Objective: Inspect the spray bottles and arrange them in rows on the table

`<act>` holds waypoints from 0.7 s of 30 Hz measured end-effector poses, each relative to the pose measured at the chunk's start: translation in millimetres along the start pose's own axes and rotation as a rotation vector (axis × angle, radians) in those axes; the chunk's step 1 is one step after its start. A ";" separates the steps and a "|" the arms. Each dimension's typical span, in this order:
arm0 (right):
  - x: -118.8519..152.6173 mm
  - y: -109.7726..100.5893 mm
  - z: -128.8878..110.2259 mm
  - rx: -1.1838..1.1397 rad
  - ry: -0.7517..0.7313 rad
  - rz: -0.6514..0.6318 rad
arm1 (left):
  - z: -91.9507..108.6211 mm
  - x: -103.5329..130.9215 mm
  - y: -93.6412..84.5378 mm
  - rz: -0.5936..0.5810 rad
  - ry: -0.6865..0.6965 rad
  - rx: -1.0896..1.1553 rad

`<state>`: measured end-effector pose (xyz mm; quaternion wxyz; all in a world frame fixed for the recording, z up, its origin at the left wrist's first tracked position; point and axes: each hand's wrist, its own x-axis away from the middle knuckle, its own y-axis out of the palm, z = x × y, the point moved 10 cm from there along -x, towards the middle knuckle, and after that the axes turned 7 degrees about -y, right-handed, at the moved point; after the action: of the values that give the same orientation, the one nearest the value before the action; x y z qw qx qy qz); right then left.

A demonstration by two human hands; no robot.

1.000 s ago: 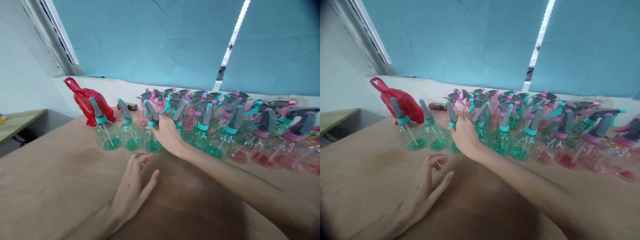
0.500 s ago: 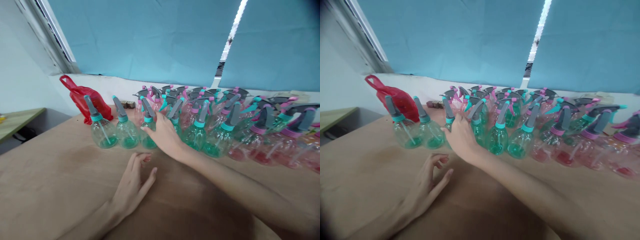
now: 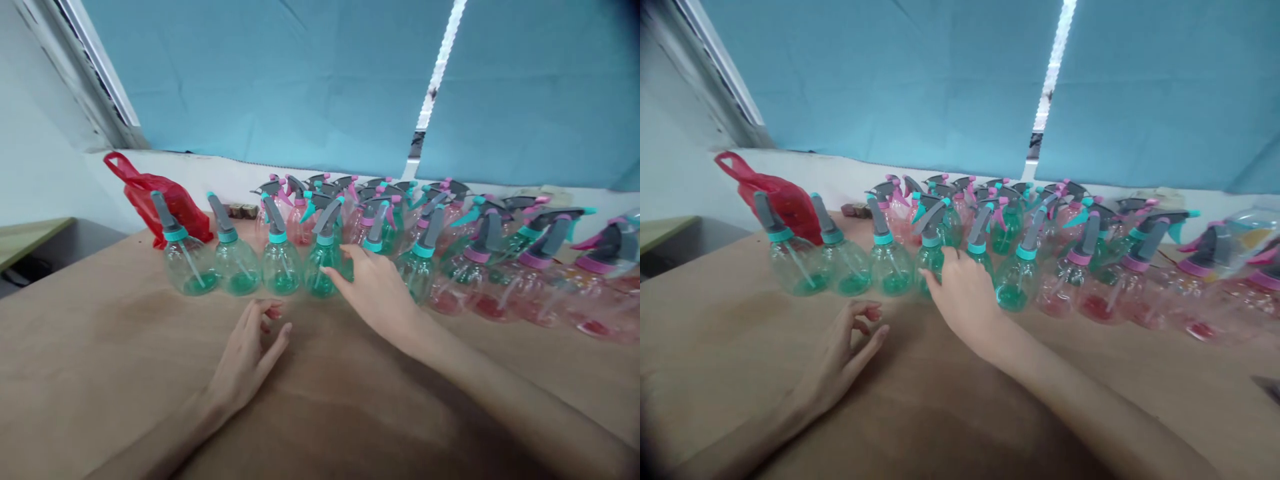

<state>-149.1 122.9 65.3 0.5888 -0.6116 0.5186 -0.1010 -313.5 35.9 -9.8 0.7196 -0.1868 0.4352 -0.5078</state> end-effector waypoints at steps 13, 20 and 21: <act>-34.5 35.0 2.9 -0.075 0.105 -0.022 | 13.6 -0.8 10.4 -0.008 0.011 0.003; -7.4 18.8 -12.7 -0.037 0.034 -0.020 | 21.5 -6.9 13.2 0.048 -0.073 0.005; 0.2 15.1 -16.1 -0.039 0.006 -0.027 | 20.3 -8.3 12.2 0.063 -0.093 0.005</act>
<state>-168.7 116.4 57.4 0.5738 -0.6296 0.5141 -0.1004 -290.9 44.9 -3.7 0.7552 -0.1945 0.4055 -0.4768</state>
